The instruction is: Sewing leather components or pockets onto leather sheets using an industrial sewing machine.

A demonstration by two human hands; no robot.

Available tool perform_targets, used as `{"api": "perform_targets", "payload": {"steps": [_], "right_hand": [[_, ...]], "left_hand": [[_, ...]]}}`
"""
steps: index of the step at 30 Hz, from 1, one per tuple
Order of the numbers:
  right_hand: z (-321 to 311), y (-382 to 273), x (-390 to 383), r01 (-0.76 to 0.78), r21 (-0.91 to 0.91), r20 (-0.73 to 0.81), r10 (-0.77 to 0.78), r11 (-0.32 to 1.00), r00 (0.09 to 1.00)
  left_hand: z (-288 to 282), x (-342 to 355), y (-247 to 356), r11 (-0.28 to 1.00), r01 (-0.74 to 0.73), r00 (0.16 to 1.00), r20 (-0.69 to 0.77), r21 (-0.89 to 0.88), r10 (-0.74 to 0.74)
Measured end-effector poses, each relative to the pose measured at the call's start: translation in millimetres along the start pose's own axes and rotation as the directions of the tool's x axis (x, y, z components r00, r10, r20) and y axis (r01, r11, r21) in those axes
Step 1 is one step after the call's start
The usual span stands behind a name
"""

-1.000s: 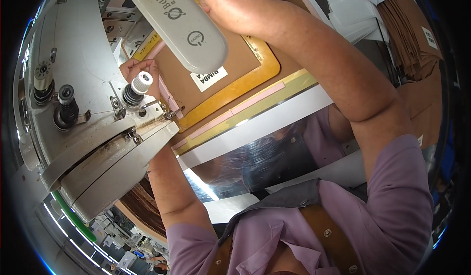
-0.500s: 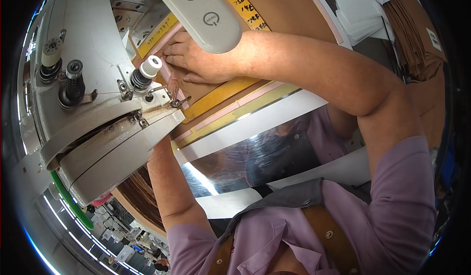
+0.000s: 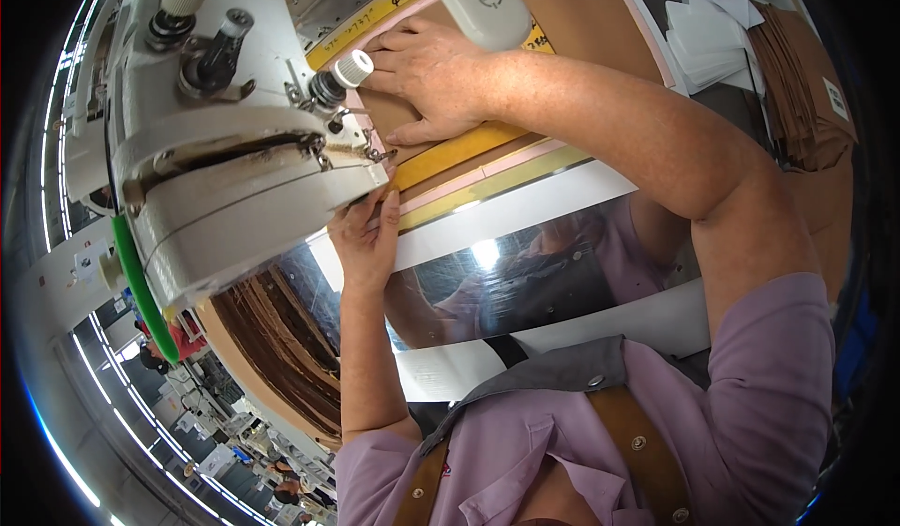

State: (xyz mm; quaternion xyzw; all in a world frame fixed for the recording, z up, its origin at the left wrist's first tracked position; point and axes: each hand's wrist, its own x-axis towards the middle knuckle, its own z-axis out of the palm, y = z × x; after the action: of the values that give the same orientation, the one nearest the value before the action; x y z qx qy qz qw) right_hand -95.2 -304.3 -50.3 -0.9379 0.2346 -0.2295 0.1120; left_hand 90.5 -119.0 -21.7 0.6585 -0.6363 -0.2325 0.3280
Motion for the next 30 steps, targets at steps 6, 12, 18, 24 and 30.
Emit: {"api": "perform_targets", "payload": {"steps": [6, 12, 18, 24, 30], "right_hand": [[-1, -1, 1, 0.04, -0.03, -0.057, -0.042, 0.999, 0.998], [-26, -12, 7, 0.013, -0.125, 0.125, 0.003, 0.992, 0.992], [-29, -17, 7, -0.053, -0.167, 0.269, 0.097, 0.985, 0.958], [-24, -15, 5, -0.073, -0.132, 0.233, 0.102, 0.989, 0.967], [-4, -5, 0, -0.038, -0.039, 0.012, 0.038, 0.999, 0.999]], "left_hand": [[3, -2, -2, 0.851, -0.238, 0.969, 0.058, 0.467, 0.24], [11, 3, -4, 0.851, -0.228, 0.967, 0.009, 0.473, 0.254], [15, 3, -1, 0.797, -0.267, 0.952, 0.019, 0.542, 0.306], [16, -7, 5, 0.723, -0.157, 0.978, 0.006, 0.672, 0.207], [18, -2, 13, 0.648, -0.18, 0.969, 0.018, 0.74, 0.248]]}}
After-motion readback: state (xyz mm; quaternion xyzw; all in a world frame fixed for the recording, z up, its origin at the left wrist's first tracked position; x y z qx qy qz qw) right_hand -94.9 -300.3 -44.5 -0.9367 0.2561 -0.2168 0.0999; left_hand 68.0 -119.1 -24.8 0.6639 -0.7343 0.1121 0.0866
